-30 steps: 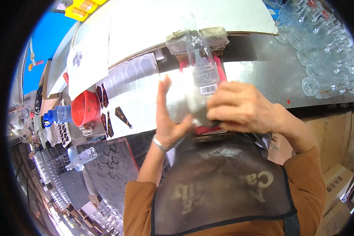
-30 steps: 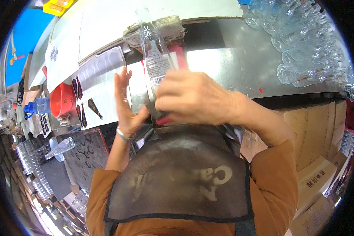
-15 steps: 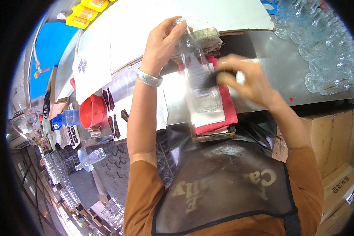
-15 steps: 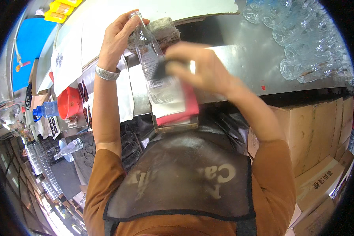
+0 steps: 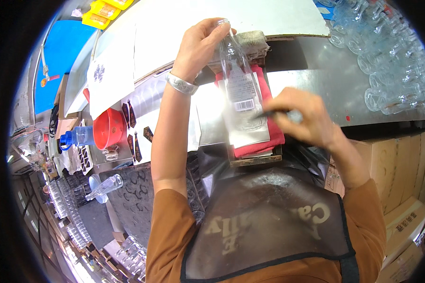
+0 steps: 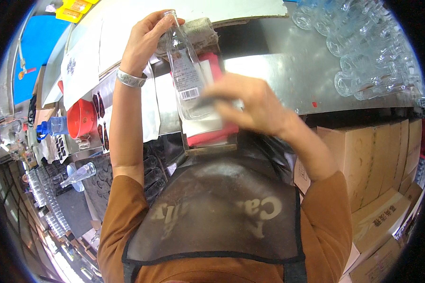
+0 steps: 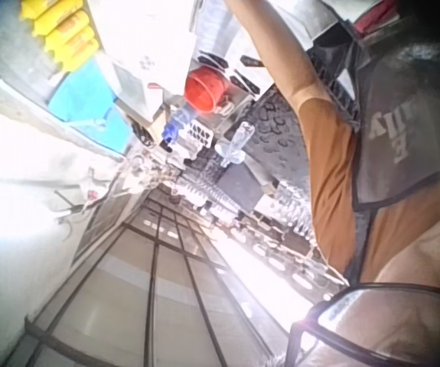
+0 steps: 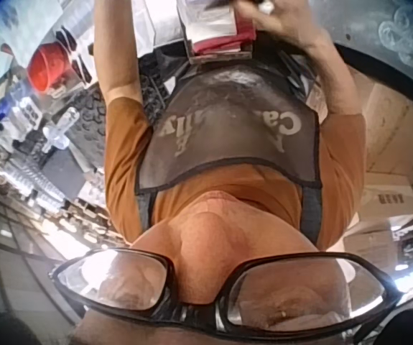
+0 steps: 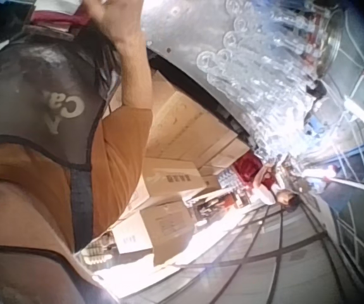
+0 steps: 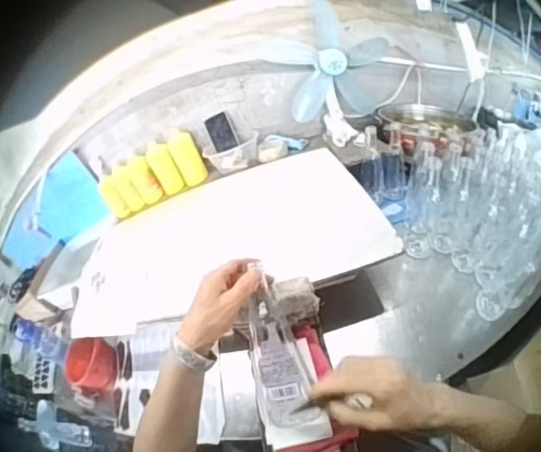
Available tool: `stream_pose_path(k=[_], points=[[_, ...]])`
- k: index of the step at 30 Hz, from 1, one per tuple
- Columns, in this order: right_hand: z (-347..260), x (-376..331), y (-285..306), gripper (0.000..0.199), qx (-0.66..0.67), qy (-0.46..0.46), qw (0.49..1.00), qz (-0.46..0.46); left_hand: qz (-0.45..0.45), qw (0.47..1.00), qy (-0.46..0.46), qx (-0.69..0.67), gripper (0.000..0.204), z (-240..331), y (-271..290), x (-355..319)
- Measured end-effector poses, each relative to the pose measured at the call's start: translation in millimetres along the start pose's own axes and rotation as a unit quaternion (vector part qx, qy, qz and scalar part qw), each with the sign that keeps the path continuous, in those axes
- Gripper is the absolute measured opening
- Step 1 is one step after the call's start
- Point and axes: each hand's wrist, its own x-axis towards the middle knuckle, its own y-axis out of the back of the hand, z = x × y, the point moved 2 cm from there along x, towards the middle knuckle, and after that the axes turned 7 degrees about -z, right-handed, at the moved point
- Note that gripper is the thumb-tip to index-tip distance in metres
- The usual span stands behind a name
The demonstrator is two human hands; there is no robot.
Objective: The person repeatedly picks clear plastic bottles, applies printed labels to their sides, and smooths them with a black squeegee-like tool. After labeling, the bottles are placed on the left side of the workbench. The process is repeated for multiple bottles in a consistent sequence.
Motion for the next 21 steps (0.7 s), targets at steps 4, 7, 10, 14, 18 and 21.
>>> stream_pose_path(k=[4, 7, 10, 14, 18, 21], points=[[7, 51, 18, 0.025, -0.251, 0.102, 0.948, 0.166, 0.007, 1.0, 0.015, -0.022, 0.043, 0, -6, 10], [-21, 45, -29, 0.006, -0.309, 0.184, 0.933, -0.005, 0.032, 0.999, 0.02, -0.014, 0.048, -7, -2, 9], [-34, 48, -31, 0.006, -0.323, 0.154, 0.93, -0.08, 0.062, 0.998, 0.005, 0.028, 0.054, -4, -1, 6], [-25, 79, 6, 0.022, -0.411, 0.117, 0.898, 0.103, 0.088, 0.996, 0.028, -0.001, 0.058, 4, -8, 2], [-33, 42, -42, 0.011, -0.353, 0.156, 0.918, -0.095, 0.104, 0.992, 0.013, 0.069, 0.059, 5, -10, 2], [-14, 74, 14, 0.019, -0.26, 0.037, 0.959, 0.104, 0.106, 0.993, 0.021, 0.045, 0.059, -3, -6, 1]])
